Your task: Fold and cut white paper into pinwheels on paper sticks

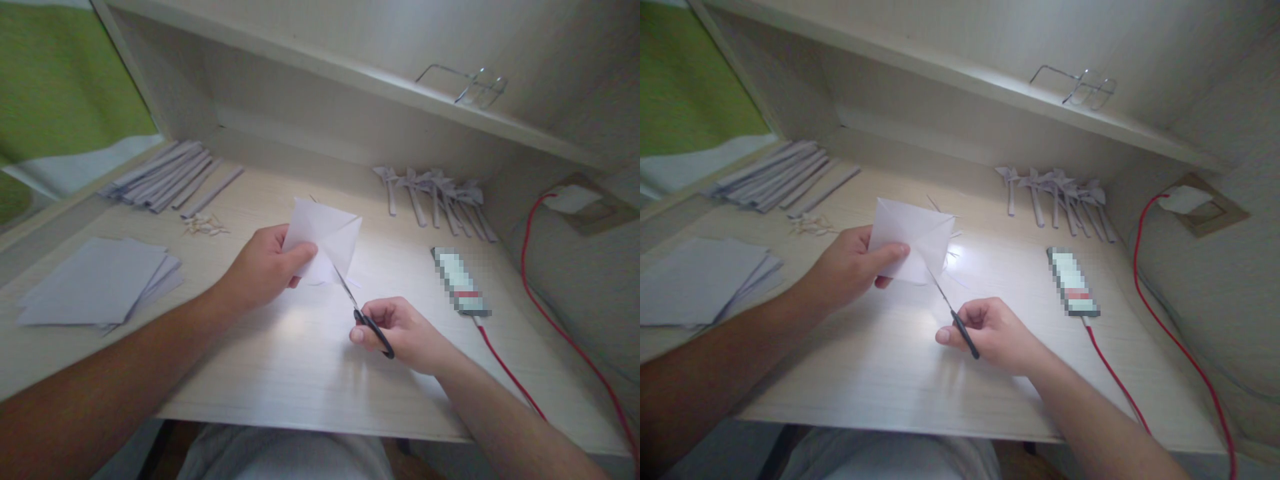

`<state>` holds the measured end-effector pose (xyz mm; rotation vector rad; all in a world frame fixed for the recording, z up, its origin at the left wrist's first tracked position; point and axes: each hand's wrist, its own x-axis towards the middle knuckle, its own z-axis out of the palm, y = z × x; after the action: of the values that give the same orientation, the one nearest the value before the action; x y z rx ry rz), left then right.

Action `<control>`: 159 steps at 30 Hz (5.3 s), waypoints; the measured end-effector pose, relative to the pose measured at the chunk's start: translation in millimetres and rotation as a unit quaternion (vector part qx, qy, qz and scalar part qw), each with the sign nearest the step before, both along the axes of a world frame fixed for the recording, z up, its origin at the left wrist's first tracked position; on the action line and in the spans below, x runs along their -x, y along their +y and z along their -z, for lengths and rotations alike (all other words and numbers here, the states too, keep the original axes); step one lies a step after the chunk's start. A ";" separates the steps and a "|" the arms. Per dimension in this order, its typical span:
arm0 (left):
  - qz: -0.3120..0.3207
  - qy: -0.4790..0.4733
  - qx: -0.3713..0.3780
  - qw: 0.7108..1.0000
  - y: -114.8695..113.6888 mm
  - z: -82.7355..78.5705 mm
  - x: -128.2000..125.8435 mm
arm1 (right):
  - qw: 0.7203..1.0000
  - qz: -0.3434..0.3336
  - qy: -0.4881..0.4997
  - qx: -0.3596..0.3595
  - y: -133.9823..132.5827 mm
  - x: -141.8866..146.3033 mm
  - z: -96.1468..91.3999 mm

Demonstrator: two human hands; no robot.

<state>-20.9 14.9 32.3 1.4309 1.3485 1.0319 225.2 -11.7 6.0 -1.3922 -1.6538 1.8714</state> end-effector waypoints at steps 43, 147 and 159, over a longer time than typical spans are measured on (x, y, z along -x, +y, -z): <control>0.043 -0.043 0.032 0.998 -0.8 9.3 -5.1 | 1.000 0.020 -0.008 -0.014 0.4 4.7 -0.3; 0.132 -0.010 0.081 0.988 -3.2 18.4 -8.9 | 0.948 0.230 0.097 -0.196 13.8 -5.0 6.1; -0.020 -0.096 0.014 0.995 2.8 -0.2 0.1 | 1.000 0.001 0.022 -0.019 3.8 -0.5 -0.1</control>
<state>-21.0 17.7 32.5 1.2548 1.2508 1.1409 225.7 -7.9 6.1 -1.3265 -1.6573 1.8474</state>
